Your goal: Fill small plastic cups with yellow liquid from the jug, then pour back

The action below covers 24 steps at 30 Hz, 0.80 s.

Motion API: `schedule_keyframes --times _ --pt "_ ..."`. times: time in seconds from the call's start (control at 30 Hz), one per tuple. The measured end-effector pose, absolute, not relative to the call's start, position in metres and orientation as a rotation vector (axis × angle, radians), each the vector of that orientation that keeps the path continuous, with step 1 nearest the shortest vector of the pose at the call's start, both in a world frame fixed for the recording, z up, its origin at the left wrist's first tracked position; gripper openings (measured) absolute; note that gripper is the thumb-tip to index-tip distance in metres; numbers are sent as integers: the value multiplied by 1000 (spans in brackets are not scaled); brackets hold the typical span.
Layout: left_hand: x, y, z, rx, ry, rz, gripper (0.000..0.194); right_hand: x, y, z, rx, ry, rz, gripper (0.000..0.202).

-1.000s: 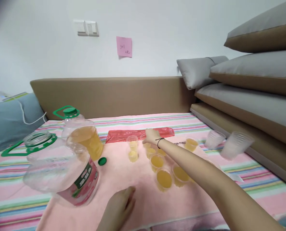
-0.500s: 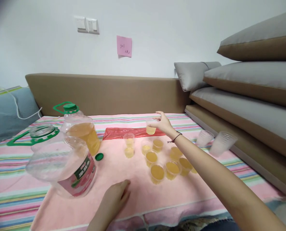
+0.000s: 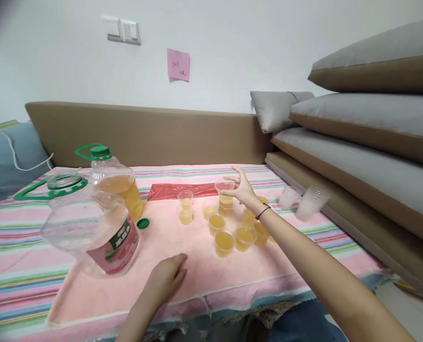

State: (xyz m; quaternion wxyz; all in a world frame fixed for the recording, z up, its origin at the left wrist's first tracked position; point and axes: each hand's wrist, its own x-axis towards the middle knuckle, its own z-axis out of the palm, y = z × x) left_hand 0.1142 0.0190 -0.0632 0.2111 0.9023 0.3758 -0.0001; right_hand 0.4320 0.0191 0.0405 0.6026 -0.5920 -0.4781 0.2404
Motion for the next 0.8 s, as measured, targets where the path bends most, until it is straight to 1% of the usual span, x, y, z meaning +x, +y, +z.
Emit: schedule_keyframes --times 0.27,0.6,0.8 --pt "114 18 -62 2503 1027 -7 39 426 17 36 -1612 -1350 220 100" --pt "114 17 -61 2496 1010 10 39 411 15 35 -1875 -1493 23 92" --pt "113 17 -62 2498 995 10 37 401 14 36 -1957 -1580 -92 88"
